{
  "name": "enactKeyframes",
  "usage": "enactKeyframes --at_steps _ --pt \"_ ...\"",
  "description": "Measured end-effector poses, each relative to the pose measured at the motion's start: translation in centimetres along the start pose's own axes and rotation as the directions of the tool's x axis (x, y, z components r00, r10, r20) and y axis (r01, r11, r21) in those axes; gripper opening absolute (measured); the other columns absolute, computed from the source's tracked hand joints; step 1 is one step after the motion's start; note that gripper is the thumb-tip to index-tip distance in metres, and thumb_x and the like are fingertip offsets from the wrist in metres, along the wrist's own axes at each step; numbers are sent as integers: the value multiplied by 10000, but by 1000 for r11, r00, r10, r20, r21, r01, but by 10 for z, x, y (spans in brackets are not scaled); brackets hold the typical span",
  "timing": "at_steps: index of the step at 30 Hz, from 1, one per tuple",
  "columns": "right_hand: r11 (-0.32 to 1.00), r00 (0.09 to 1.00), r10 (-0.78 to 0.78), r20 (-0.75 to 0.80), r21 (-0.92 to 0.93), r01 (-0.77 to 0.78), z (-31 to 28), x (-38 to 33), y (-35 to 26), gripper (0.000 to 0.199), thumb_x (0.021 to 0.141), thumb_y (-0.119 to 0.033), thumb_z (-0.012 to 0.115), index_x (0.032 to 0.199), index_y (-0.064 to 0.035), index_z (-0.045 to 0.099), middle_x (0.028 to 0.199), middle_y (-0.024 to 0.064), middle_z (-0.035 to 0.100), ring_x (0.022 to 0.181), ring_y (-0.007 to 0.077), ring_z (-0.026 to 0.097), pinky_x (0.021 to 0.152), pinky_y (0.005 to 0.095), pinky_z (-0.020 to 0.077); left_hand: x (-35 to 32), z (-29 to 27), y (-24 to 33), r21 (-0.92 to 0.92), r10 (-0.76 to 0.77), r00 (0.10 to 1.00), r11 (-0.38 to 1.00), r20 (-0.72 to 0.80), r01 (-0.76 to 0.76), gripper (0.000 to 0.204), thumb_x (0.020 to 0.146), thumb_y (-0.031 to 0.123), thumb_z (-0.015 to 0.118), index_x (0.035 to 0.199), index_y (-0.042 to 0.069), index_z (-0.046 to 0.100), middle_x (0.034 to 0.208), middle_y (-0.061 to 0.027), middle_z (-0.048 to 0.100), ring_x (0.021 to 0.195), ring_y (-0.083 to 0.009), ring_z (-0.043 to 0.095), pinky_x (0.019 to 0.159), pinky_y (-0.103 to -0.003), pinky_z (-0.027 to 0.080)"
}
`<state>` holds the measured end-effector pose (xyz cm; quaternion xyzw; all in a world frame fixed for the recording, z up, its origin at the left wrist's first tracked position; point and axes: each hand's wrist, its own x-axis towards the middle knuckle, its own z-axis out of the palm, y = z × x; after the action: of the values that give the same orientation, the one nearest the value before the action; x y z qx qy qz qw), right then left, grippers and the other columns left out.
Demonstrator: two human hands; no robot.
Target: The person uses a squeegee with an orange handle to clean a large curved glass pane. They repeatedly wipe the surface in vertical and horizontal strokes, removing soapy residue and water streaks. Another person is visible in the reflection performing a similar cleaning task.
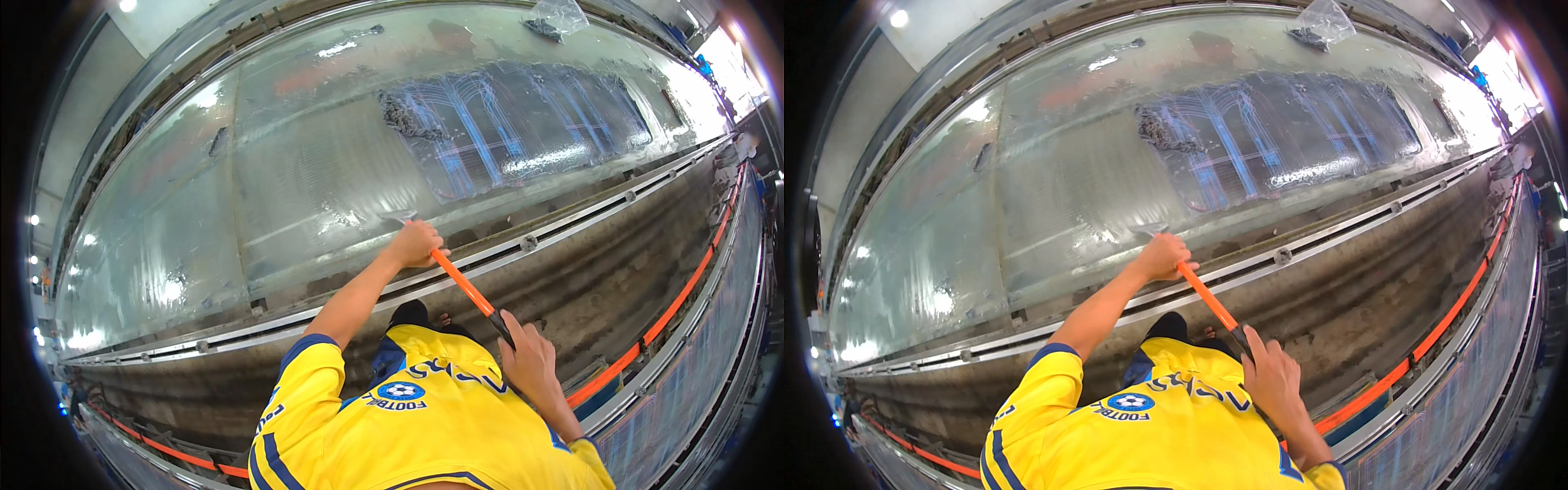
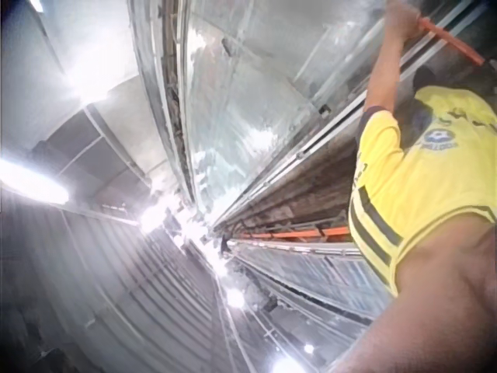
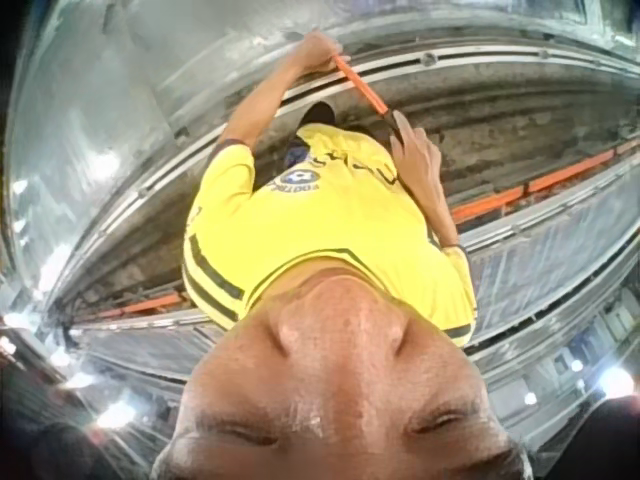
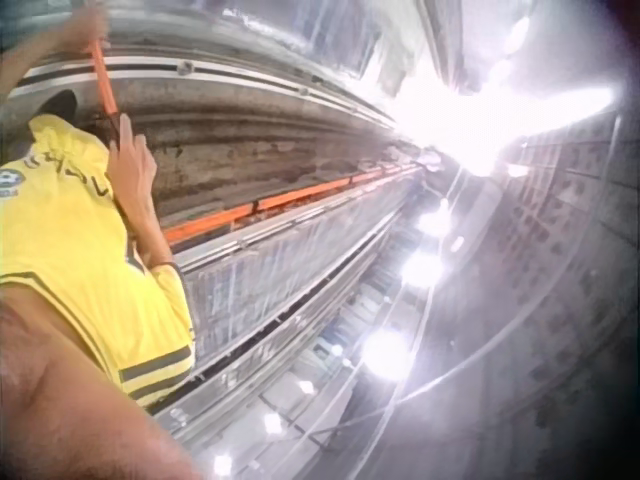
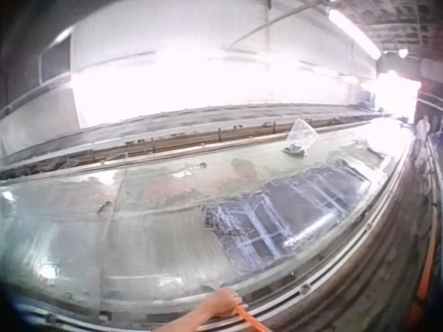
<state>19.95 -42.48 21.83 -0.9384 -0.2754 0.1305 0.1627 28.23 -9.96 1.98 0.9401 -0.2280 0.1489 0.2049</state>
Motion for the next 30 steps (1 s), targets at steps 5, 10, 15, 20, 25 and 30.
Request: enactKeyframes --at_steps 5,10,15,20,25,30 --pt "981 978 178 106 57 -185 -25 -12 -6 544 866 -171 687 1392 -128 555 845 179 628 745 399 646 659 481 521 31 40 -9 -190 148 986 973 73 -132 436 877 394 667 561 127 530 580 -55 568 572 -295 608 529 -427 475" --pt "859 889 396 231 248 -447 -47 -4 -15 532 859 -179 693 1366 -71 570 977 210 685 816 393 676 710 402 514 54 58 -19 -305 165 983 943 78 -134 449 872 392 655 531 133 518 536 -66 553 515 -305 582 490 -436 444" --pt "692 768 557 317 336 -640 -61 14 -12 484 869 -217 715 1317 -63 614 903 205 694 796 333 690 720 358 517 77 70 -15 -341 179 974 932 141 -122 463 877 370 647 500 142 506 505 -65 538 469 -313 553 459 -436 417" --pt "655 768 605 211 416 -631 -93 33 11 449 890 -263 713 1287 -65 649 819 135 678 677 254 646 674 321 503 135 76 -14 -373 180 973 920 142 -115 449 898 349 618 505 150 532 498 -70 541 483 -303 580 472 -438 437" --pt "544 705 685 186 514 -664 -129 35 78 430 897 -236 721 1284 -59 659 777 72 664 647 118 567 644 263 466 226 120 7 -469 245 965 865 89 -176 405 881 318 641 527 156 531 516 -62 547 489 -310 573 470 -452 421" --pt "485 714 697 66 690 -538 -165 31 185 366 926 -154 700 1275 -46 667 783 40 692 669 64 575 650 235 466 339 160 35 -450 313 946 859 82 -245 393 855 293 674 529 146 511 522 -58 543 495 -316 565 470 -453 407"
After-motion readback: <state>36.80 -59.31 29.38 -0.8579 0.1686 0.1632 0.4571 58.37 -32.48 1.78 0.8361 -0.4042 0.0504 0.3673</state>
